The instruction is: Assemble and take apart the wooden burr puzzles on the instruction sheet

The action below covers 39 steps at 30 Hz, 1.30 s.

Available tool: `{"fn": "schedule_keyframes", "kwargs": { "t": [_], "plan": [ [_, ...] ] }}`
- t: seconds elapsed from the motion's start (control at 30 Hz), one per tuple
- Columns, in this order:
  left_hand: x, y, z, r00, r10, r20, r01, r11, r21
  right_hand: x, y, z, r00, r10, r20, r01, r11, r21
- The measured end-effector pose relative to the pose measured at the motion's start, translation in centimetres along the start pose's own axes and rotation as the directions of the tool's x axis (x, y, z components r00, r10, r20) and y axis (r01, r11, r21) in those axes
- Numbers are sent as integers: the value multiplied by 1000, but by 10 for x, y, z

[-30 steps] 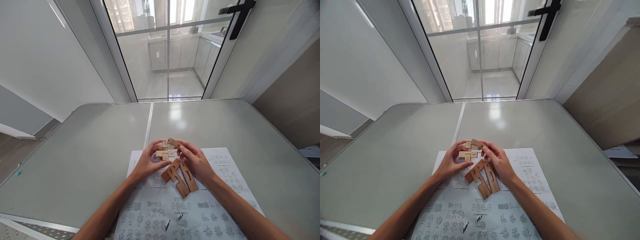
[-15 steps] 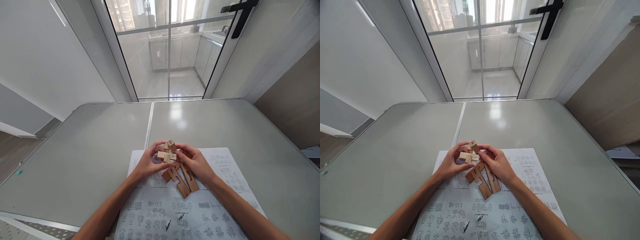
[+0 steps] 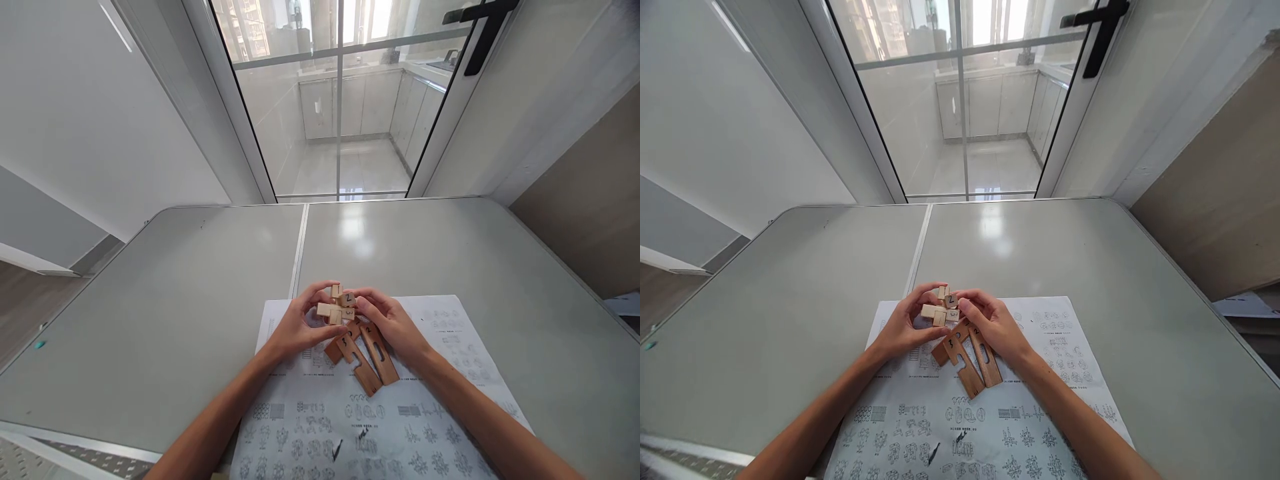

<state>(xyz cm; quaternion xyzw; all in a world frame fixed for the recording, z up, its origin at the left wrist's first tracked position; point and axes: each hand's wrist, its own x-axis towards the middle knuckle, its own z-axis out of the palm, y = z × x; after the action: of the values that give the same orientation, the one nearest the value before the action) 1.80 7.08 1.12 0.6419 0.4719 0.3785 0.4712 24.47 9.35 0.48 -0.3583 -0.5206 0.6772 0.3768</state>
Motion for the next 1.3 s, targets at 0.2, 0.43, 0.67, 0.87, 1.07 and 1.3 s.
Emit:
{"fn": "schedule_keyframes", "kwargs": {
  "t": [0.2,0.43,0.67,0.87,1.07,1.3],
  "plan": [
    [-1,6,0,997,-2,77,0,1000,24,-1,-2,1,1000,10,-2,-10,1000,-8],
    [-2,9,2,998,22,57,-24,999,32,0,2,0,999,40,-16,-40,999,34],
    [-3,9,2,1000,-16,22,18,998,-63,1,4,-1,998,41,-38,-38,997,66],
    [2,1,2,984,-85,-154,51,976,-210,1,7,-3,1000,28,-2,-27,994,101],
    [4,-2,-2,955,-159,-249,99,966,-239,5,13,-6,998,32,-51,-19,970,244],
    [0,13,-3,987,-139,-75,133,988,-81,7,12,-8,999,40,-30,-28,940,340]
  ]
}}
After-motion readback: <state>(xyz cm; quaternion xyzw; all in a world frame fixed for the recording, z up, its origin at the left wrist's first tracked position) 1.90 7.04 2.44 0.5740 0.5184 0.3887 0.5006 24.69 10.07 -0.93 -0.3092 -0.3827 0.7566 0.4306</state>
